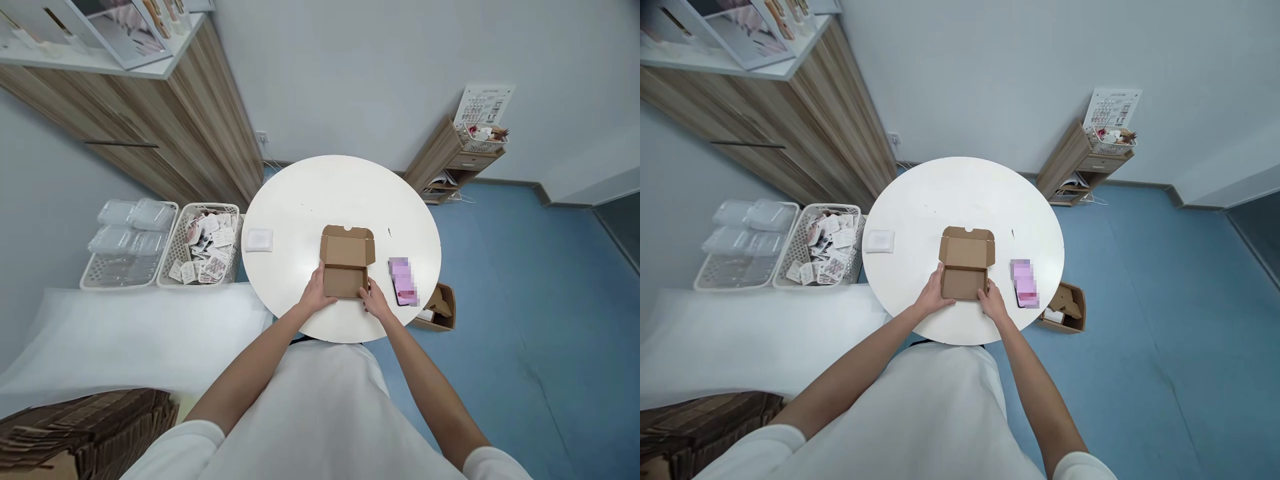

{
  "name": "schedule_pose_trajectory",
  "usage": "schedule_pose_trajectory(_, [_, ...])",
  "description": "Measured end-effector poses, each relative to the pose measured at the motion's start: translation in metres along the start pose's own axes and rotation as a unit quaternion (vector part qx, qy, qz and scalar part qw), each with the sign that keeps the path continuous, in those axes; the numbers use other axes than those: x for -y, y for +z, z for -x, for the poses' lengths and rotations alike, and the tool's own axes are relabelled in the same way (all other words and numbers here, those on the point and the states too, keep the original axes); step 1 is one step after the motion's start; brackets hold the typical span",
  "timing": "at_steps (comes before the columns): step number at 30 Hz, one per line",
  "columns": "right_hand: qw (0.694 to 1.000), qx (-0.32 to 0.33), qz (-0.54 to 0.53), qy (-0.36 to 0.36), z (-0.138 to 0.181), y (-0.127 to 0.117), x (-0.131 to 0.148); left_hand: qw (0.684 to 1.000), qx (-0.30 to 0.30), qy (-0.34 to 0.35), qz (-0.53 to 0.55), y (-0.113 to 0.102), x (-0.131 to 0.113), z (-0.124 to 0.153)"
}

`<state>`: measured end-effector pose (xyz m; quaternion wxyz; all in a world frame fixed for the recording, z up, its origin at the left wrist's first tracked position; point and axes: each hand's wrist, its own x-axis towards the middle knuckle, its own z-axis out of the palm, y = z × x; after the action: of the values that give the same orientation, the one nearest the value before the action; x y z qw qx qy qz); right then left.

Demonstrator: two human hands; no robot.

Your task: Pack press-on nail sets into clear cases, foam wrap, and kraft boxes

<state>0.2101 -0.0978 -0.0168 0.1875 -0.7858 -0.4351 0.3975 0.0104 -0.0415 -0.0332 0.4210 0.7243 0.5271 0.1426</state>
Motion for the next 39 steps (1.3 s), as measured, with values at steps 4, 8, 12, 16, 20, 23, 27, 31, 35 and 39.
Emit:
schedule_pose_trajectory(4, [1.0,0.01,-0.005,-0.01,-0.01,-0.003,-0.006,0.999,-0.013,-0.017,0.046,0.012,-0.002,0.002])
schedule_pose_trajectory(8, [1.0,0.012,-0.011,-0.013,-0.017,-0.006,-0.015,0.998,-0.016,-0.033,0.059,0.019,-0.005,0.004])
schedule_pose_trajectory(12, [0.998,0.03,-0.037,-0.031,-0.021,-0.01,-0.023,0.996,-0.022,-0.061,0.069,0.021,-0.004,0.005])
schedule_pose_trajectory(16, [0.995,0.053,-0.071,-0.04,-0.024,-0.016,-0.031,0.992,-0.026,-0.081,0.093,0.021,-0.002,0.009])
schedule_pose_trajectory(20, [0.992,0.081,-0.092,-0.034,-0.024,-0.021,-0.04,0.99,-0.031,-0.094,0.103,0.019,0.0,0.02])
schedule_pose_trajectory(23, [0.99,0.086,-0.102,-0.046,-0.021,-0.02,-0.045,0.988,-0.041,-0.106,0.107,0.016,0.002,0.032])
schedule_pose_trajectory(27, [0.99,0.042,-0.118,-0.068,-0.008,-0.018,-0.046,0.983,-0.062,-0.131,0.111,0.01,0.006,0.048])
schedule_pose_trajectory(31, [0.974,-0.082,-0.124,-0.17,0.009,-0.018,-0.029,0.977,-0.095,-0.159,0.108,-0.002,0.013,0.059])
schedule_pose_trajectory(35, [0.949,-0.033,-0.143,-0.278,0.017,-0.012,0.014,0.962,-0.173,-0.194,0.087,-0.027,0.027,0.062])
schedule_pose_trajectory(39, [0.944,0.107,-0.146,-0.276,0.016,0.014,0.068,0.941,-0.246,-0.23,0.035,-0.068,0.051,0.053])
